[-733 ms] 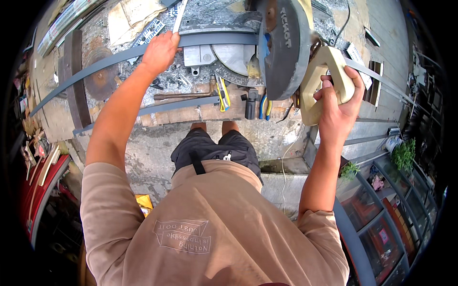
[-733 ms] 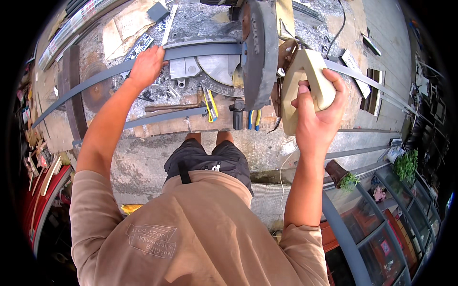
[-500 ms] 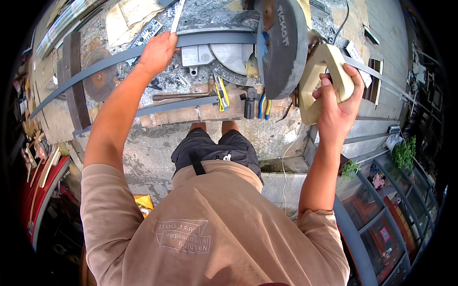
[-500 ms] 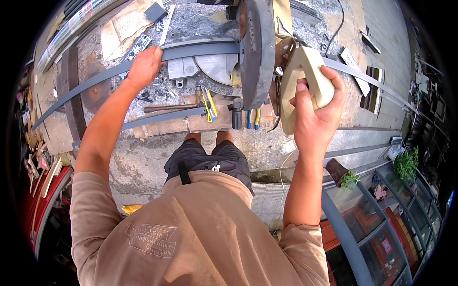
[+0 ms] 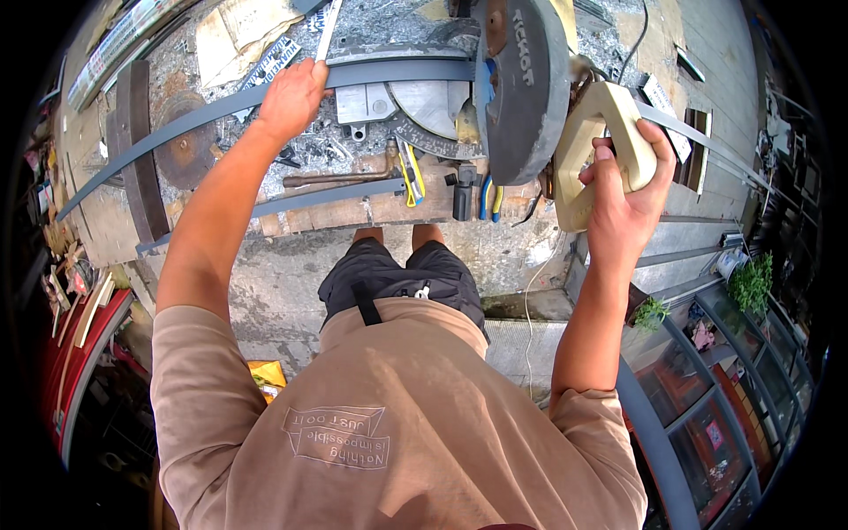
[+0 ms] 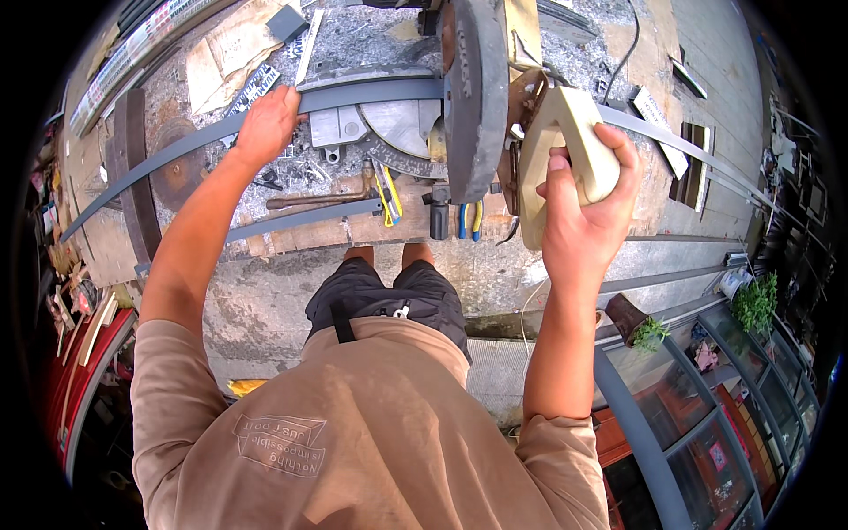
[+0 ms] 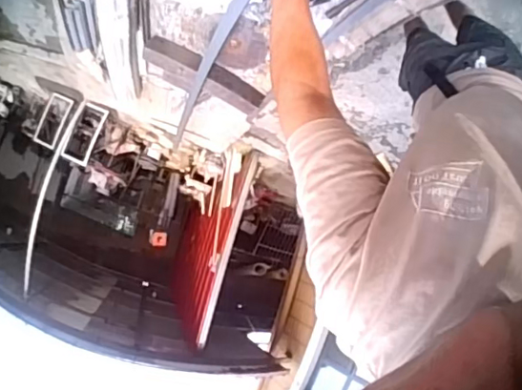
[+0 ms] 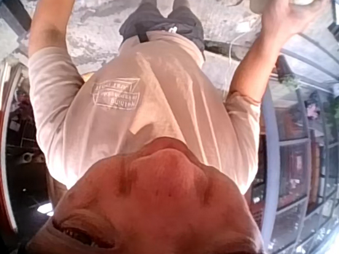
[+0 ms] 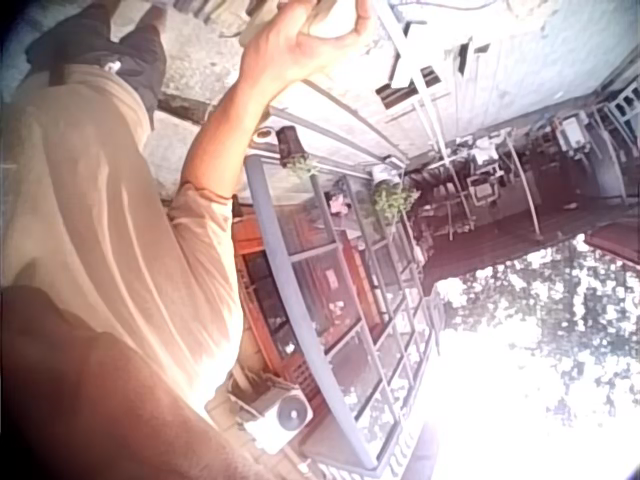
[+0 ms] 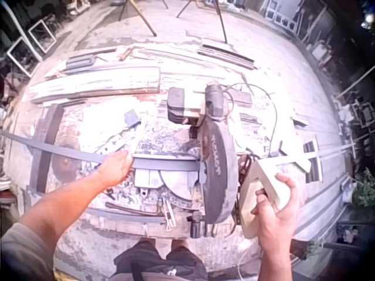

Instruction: The person aligns a measuring tape against a metal profile, holds a yellow utility knife against the tape to mark specific locations, and moves the profile to different stations on the workbench.

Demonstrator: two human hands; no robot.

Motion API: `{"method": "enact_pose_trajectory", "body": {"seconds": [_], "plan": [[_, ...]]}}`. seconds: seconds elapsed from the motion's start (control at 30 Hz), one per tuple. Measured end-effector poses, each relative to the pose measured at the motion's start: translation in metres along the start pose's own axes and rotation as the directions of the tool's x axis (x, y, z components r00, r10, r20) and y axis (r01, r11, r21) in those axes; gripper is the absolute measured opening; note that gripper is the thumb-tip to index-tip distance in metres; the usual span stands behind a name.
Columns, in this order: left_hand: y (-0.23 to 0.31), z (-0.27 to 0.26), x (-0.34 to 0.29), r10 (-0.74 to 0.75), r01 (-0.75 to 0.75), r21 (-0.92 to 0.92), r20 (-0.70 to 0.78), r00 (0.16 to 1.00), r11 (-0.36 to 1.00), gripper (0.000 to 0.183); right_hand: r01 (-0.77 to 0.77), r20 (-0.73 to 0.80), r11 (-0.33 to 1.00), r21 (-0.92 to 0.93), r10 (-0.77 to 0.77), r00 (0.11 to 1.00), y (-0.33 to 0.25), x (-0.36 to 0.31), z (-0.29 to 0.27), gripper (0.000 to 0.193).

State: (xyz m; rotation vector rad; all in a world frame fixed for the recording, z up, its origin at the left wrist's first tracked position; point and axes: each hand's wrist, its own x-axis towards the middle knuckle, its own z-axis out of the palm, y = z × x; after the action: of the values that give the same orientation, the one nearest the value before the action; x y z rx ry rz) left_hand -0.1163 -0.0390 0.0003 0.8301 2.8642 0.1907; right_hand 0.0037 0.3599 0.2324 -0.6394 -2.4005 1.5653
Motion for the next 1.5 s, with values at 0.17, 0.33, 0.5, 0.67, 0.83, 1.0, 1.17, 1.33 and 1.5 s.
{"method": "enact_pose_trajectory", "body": {"seconds": [0.17,0.33,0.5,0.67,0.83,1.0,1.17,1.33,1.5], "plan": [[-0.002,0.002,-0.001,0.014,-0.014,0.011,-0.011,1.0,1.0,0.033,0.013,-0.01,1.0,0.0,-0.013,1.0,0.001,0.001,0.001,0.046],[-0.004,0.005,-0.002,0.027,-0.027,0.035,-0.018,0.999,0.999,0.031,-0.005,0.007,1.0,-0.027,0.005,1.0,-0.007,0.005,0.0,0.046],[-0.001,0.002,0.0,0.017,-0.017,0.014,-0.001,1.0,1.0,0.028,0.012,-0.009,1.0,-0.016,-0.012,1.0,-0.005,0.004,0.002,0.045],[-0.001,0.001,0.0,0.011,-0.011,0.03,0.004,1.0,1.0,0.029,0.002,-0.007,0.999,-0.032,-0.002,1.0,-0.006,0.003,0.002,0.045],[-0.002,0.002,0.0,0.02,-0.019,0.04,-0.009,1.0,0.999,0.029,0.016,-0.016,0.999,-0.036,-0.017,1.0,-0.001,0.0,0.003,0.045],[-0.001,0.002,-0.001,0.013,-0.013,0.033,-0.008,1.0,0.999,0.029,0.025,-0.025,0.999,-0.032,-0.026,0.999,-0.003,-0.001,0.006,0.047],[-0.001,0.001,-0.001,0.017,-0.016,0.03,-0.002,1.0,0.999,0.03,0.031,-0.026,0.999,-0.024,-0.032,0.999,-0.003,-0.001,0.006,0.048],[-0.003,0.005,-0.001,0.014,-0.014,0.035,0.0,1.0,0.999,0.03,0.021,-0.032,0.999,-0.029,-0.022,0.999,-0.004,0.0,0.005,0.047],[-0.002,0.003,0.0,0.01,-0.011,0.032,0.034,0.999,0.999,0.033,0.01,-0.008,1.0,-0.005,-0.01,1.0,-0.001,-0.002,0.002,0.045]]}}
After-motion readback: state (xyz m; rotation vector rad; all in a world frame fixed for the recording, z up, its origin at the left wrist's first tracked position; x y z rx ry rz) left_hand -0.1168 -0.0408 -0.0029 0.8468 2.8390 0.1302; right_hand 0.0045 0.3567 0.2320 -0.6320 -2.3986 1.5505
